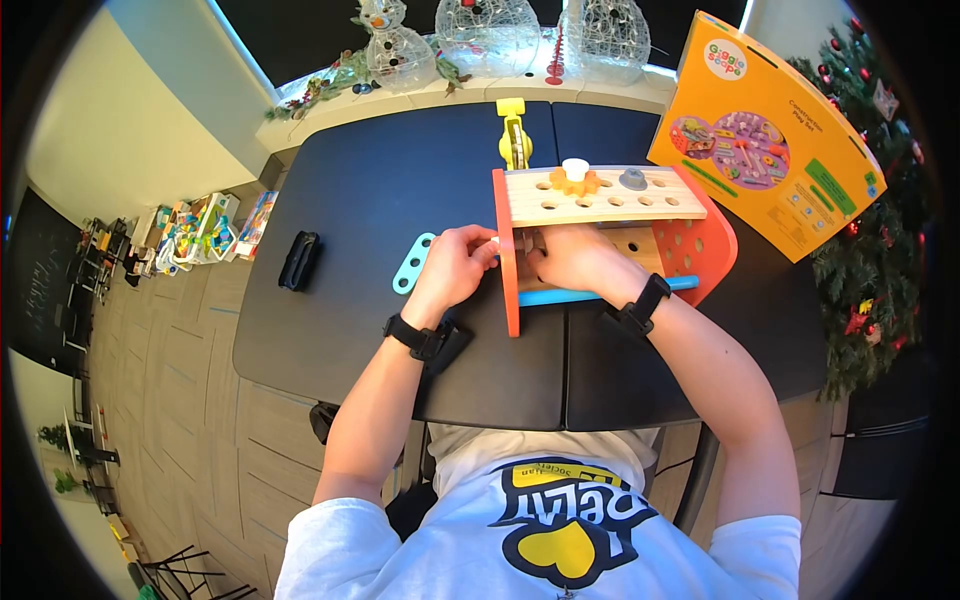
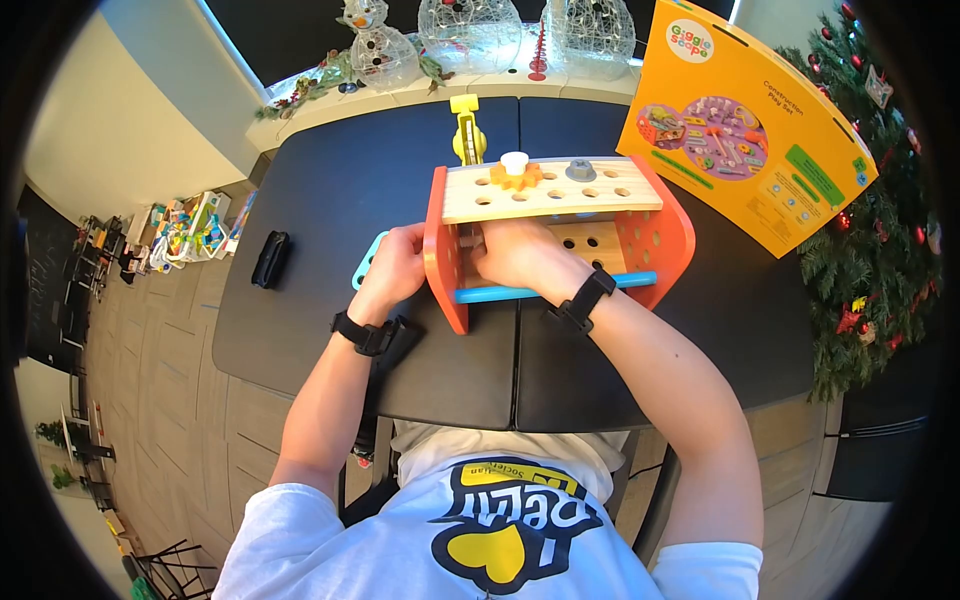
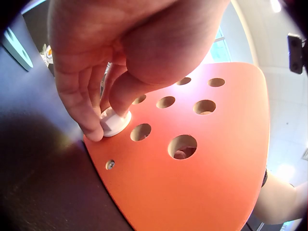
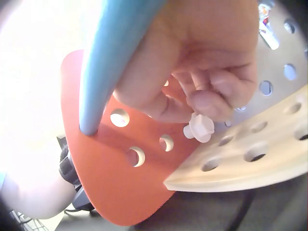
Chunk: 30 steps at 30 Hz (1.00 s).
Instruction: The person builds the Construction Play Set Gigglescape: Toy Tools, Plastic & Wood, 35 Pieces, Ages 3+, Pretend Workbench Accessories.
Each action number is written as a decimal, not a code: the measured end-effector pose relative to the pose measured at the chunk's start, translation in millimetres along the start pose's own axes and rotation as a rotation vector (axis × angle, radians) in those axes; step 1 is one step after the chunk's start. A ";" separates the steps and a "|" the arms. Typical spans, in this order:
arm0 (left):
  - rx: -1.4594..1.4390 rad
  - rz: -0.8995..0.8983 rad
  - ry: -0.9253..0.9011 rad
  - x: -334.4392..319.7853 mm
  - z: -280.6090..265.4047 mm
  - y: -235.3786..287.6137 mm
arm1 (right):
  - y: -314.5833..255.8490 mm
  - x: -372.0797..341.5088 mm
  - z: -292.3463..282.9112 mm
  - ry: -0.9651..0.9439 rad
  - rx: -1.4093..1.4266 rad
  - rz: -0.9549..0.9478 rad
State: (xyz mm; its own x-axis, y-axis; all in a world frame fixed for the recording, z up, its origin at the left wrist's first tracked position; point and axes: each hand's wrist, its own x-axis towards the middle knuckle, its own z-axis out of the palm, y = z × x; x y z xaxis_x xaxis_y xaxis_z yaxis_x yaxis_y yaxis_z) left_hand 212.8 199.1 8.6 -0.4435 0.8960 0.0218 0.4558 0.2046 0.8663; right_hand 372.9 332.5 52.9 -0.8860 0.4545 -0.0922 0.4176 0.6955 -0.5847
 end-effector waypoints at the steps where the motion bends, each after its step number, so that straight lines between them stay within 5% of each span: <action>1: 0.005 0.002 0.000 -0.4 -0.3 1.1 | -0.2 -0.3 -1.0 -0.012 0.021 0.003; 7: 0.021 -0.013 0.008 -2.2 -0.3 7.3 | 7.9 10.0 8.4 -0.169 -0.123 0.089; 13: -0.001 -0.004 -0.001 0.3 0.1 2.1 | -0.4 0.5 1.0 -0.019 -0.074 0.040; 22: 0.010 -0.008 0.002 0.0 1.1 0.9 | 8.3 7.3 6.0 -0.153 -0.161 0.076; 30: -0.015 -0.008 -0.003 0.6 1.6 0.2 | 6.4 0.4 4.0 0.001 -0.089 -0.003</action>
State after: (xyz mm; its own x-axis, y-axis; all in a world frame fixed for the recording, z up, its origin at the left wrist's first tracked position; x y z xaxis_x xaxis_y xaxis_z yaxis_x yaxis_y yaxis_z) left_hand 214.0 200.3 8.0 -0.4446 0.8956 0.0132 0.4409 0.2059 0.8736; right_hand 374.4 334.9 45.8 -0.8871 0.4527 -0.0900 0.4312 0.7433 -0.5114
